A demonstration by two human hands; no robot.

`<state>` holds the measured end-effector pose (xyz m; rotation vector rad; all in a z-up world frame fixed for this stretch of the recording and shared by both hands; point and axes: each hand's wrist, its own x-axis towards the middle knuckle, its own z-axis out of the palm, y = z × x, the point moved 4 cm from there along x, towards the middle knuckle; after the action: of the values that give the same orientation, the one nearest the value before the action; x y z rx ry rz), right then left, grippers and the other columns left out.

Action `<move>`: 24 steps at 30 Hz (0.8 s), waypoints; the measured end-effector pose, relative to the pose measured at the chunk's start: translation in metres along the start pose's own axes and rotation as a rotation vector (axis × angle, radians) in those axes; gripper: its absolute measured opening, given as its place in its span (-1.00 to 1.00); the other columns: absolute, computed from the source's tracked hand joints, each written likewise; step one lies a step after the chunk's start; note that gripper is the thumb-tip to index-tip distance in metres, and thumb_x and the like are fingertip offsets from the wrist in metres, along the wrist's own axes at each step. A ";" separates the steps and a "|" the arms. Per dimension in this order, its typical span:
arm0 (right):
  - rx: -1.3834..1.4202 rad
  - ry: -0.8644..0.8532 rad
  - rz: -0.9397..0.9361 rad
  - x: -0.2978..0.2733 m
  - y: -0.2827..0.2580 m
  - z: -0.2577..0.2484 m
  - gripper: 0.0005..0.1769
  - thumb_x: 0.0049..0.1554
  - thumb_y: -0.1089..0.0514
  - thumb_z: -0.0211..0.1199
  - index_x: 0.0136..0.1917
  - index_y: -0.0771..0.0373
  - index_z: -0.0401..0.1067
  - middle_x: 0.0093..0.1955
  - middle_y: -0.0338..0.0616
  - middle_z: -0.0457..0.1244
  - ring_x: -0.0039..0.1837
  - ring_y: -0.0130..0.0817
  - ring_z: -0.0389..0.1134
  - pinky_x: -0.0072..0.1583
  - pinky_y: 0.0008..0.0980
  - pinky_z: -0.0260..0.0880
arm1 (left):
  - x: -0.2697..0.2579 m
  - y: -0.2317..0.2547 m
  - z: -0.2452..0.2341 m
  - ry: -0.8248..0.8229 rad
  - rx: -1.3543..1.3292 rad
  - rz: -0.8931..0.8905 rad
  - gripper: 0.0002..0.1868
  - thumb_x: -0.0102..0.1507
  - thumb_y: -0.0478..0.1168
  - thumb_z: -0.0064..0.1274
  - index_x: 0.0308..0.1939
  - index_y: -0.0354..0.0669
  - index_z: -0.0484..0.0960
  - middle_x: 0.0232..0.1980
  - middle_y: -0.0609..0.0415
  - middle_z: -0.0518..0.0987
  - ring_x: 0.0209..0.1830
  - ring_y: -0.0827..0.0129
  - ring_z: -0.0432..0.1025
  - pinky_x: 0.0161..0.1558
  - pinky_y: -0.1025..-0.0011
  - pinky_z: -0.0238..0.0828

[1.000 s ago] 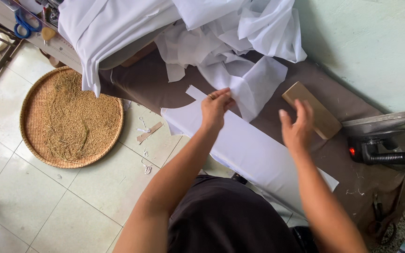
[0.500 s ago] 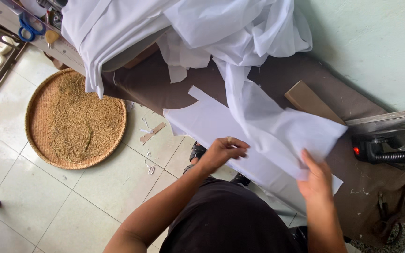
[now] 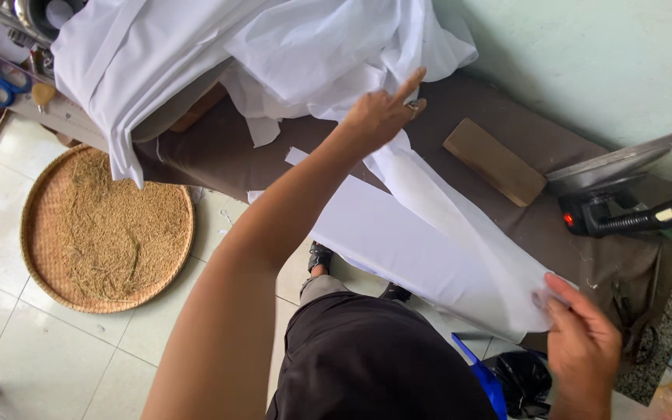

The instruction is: The person irons pieces of white fabric on a table, uses a wooden block to press down on the fabric after ironing, and cuts the fabric with scissors.

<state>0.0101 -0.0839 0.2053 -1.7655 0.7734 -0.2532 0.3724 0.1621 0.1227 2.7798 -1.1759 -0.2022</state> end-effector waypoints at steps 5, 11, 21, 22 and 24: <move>0.102 0.156 -0.266 -0.002 0.000 -0.047 -0.21 0.11 0.51 -0.01 0.59 0.20 0.36 0.29 -0.10 0.33 0.27 -0.32 0.40 0.51 -0.23 0.52 | 0.080 -0.088 0.091 -0.203 0.259 -0.328 -0.61 0.37 -0.27 -0.15 0.26 0.01 0.59 0.26 0.00 0.43 0.01 0.08 0.56 -0.28 0.14 0.55; -0.030 0.231 -0.196 0.043 0.063 -0.056 -0.96 0.51 0.36 0.26 0.14 0.39 0.46 -0.02 0.00 0.34 -0.02 -0.34 0.43 0.15 -0.43 0.58 | 0.044 -0.214 0.038 0.831 -0.557 -0.591 -0.78 0.12 -0.29 -0.20 -0.31 -0.15 0.59 -0.34 -0.06 0.60 -0.37 0.05 0.46 -0.32 0.03 0.31; 0.201 0.496 0.057 0.070 0.078 -0.056 -0.70 0.37 -0.15 0.31 0.11 0.10 0.54 -0.06 -0.37 0.38 -0.17 -0.63 0.34 -0.08 -0.68 0.48 | -0.194 -0.218 -0.073 1.292 -0.190 -0.429 -0.63 0.57 -0.30 -0.14 0.47 -0.26 0.40 0.65 -0.02 -0.08 0.73 0.15 -0.26 0.78 -0.12 0.08; 0.199 0.550 -0.064 0.076 0.097 -0.080 -0.68 0.37 -0.16 0.31 0.12 0.11 0.53 0.06 -0.26 0.40 0.05 -0.52 0.43 0.12 -0.54 0.52 | -0.208 -0.219 -0.075 1.341 -0.295 -0.382 -0.71 0.39 -0.44 -0.17 0.18 -0.28 0.45 0.16 -0.03 0.20 0.16 0.22 0.05 0.15 0.13 0.20; 0.193 0.594 -0.182 0.072 0.111 -0.112 -0.66 0.37 -0.17 0.30 0.14 0.12 0.53 0.17 -0.16 0.43 0.28 -0.40 0.51 0.32 -0.40 0.56 | -0.242 -0.238 -0.078 1.383 -0.396 -0.344 -0.73 0.20 -0.57 -0.20 -0.11 -0.30 0.50 -0.32 -0.03 0.47 -0.40 0.30 0.35 -0.47 0.39 0.31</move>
<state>-0.0356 -0.2313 0.1265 -1.5853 0.9638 -0.9728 0.3864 0.5050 0.1805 1.9098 -0.2338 1.1154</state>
